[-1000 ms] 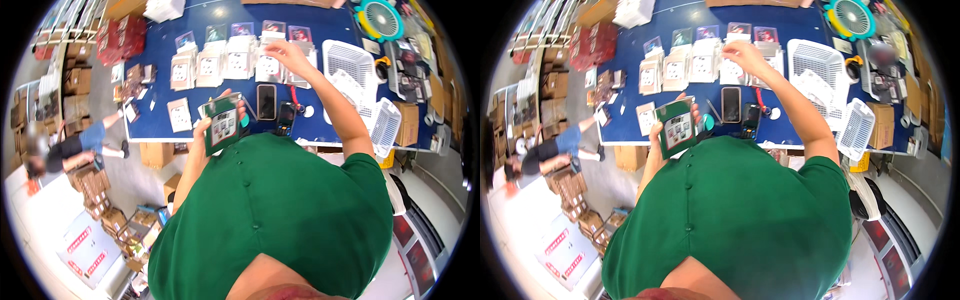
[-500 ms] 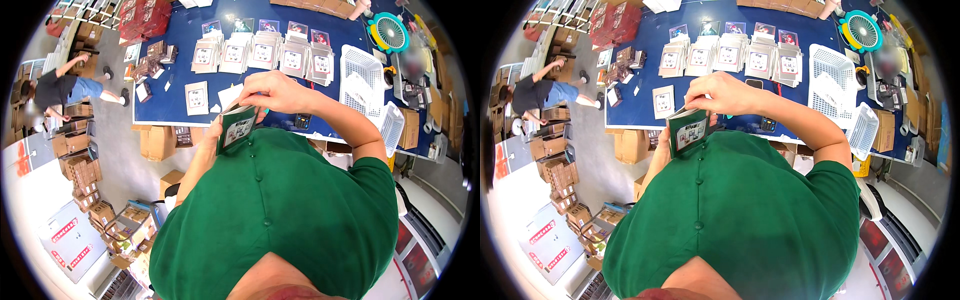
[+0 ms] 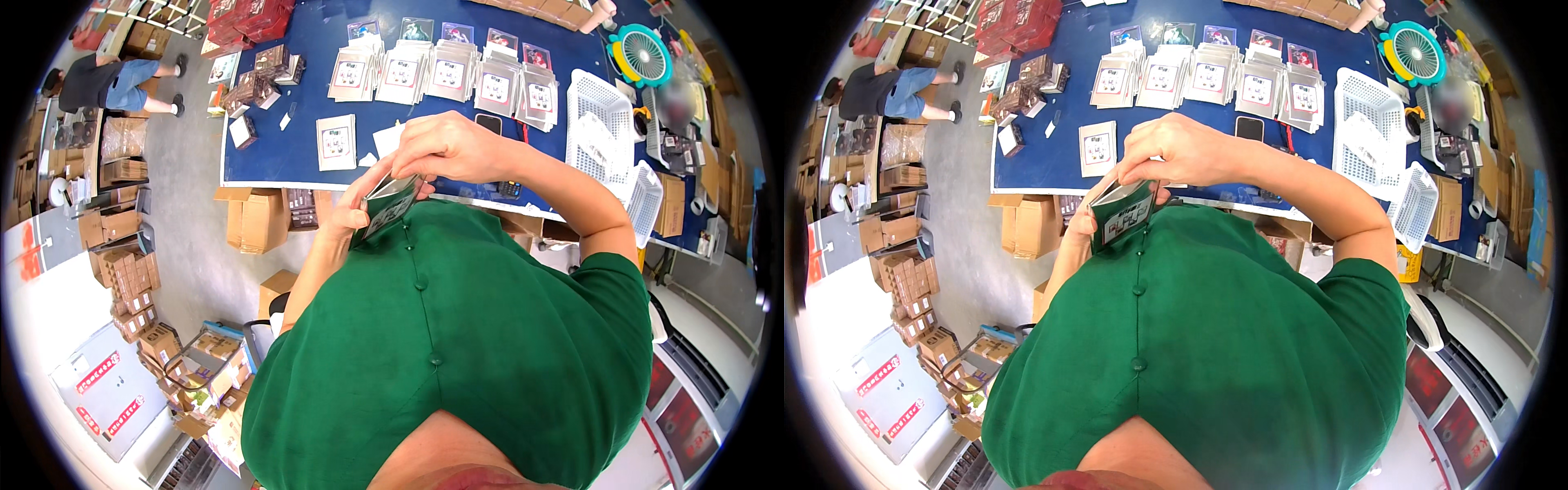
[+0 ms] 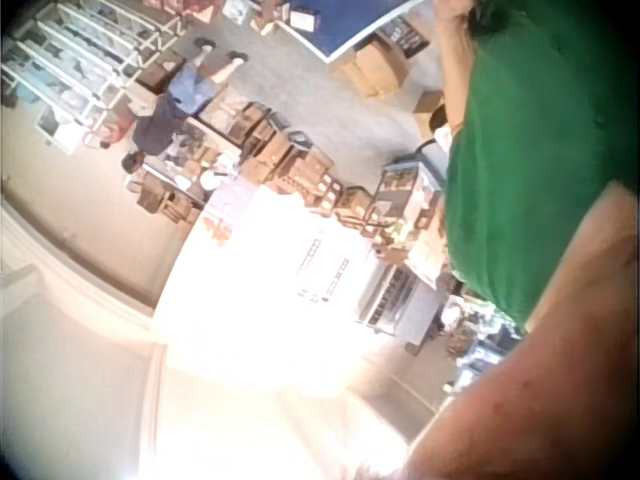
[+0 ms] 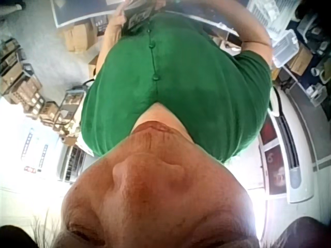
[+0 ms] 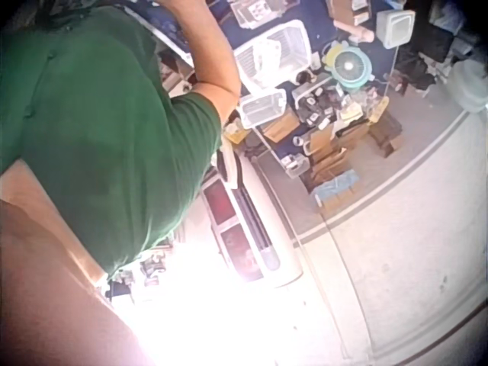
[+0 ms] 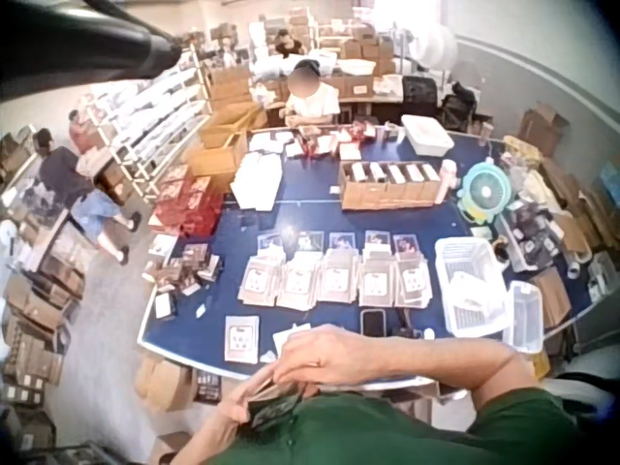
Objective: The person takes individual collectible cards out of protective sleeves, checks them, and places them into a multi-slotted cardboard tray. They then use a handheld scanner on the tray before continuing to sort the remaining cards into various stacks on the table.
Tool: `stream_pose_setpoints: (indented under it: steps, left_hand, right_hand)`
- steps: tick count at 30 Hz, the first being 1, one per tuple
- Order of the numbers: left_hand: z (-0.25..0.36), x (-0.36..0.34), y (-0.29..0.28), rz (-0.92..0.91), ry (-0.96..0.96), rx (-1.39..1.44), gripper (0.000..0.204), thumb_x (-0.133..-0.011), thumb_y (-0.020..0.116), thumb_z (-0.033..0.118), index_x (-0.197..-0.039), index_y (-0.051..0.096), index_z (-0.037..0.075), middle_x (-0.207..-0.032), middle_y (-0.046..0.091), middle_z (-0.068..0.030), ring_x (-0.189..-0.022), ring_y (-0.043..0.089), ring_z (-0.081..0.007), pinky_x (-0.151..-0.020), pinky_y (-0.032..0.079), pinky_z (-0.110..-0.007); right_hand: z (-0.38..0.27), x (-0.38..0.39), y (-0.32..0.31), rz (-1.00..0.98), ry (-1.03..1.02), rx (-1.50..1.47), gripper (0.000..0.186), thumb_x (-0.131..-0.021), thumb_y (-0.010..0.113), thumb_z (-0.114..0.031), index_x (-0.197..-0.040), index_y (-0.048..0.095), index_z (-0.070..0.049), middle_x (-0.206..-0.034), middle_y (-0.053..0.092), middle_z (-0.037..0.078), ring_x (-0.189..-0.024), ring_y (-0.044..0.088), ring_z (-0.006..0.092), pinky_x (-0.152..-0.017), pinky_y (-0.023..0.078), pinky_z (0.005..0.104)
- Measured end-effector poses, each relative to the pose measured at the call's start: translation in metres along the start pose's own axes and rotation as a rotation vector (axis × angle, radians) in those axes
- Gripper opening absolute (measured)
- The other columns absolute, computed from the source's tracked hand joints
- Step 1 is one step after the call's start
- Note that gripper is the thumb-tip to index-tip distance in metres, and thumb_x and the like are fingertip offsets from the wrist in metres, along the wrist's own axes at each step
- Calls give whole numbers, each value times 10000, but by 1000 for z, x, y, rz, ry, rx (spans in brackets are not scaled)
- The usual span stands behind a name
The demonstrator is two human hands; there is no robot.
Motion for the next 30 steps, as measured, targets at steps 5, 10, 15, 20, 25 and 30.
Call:
stream_pose_setpoints:
  steps: [5, 10, 15, 20, 25, 30]
  left_hand:
    - [0, -1, -5, -142, 28, 36, 1181, -678, 791, 501, -1518, 191, -74, -1451, 385, -339, -1355, 438, -420, -1156, 310, -500]
    - [-4, -15, 4, -156, 15, 50, 1186, -684, 784, 514, -1523, 184, -69, -1460, 368, -345, -1375, 405, -443, -1163, 291, -510]
    - [-10, -35, 16, -142, -6, 66, 1224, -663, 801, 532, -1526, 173, -68, -1465, 361, -348, -1388, 385, -454, -1171, 280, -523]
    - [-18, -57, 23, -81, -112, 106, 1239, -642, 811, 519, -1525, 173, -70, -1466, 369, -335, -1383, 392, -454, -1170, 292, -520]
    - [-17, -73, 39, -43, -158, 46, 1246, -627, 807, 528, -1524, 181, -69, -1439, 412, -311, -1357, 431, -445, -1168, 305, -502]
    - [-25, -93, 35, -2, -102, -82, 1255, -615, 805, 555, -1533, 191, -43, -1415, 450, -292, -1306, 492, -440, -1146, 344, -499]
  right_hand:
    - [-9, -1, -3, -82, 283, -229, 138, -888, 634, -48, -968, 742, -18, -810, 663, 76, -748, 624, 192, -668, 521, 322]
    - [0, 10, -17, -90, 116, -118, 151, -905, 626, -56, -989, 737, 2, -845, 668, 88, -750, 656, 193, -653, 549, 308]
    - [5, 28, -32, -78, 217, -241, 175, -935, 616, -84, -1000, 728, 33, -845, 662, 95, -722, 715, 195, -641, 585, 304]
    - [5, 46, -55, -94, 181, -179, 179, -937, 605, -77, -1002, 722, 41, -870, 665, 104, -710, 714, 186, -633, 591, 298]
    - [15, 65, -68, 12, 21, 112, 168, -835, 694, -85, -988, 701, -14, -867, 638, 62, -777, 675, 198, -614, 558, 328]
    - [12, 81, -74, 125, -164, 424, 267, -685, 765, -64, -926, 653, -93, -814, 597, 11, -789, 617, 200, -596, 538, 305]
Point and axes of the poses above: each hand's wrist, its own x-axis away from the middle knuckle, its own y-axis out of the palm, z = x × y, the point moved 2 cm from there along -x, towards the middle knuckle
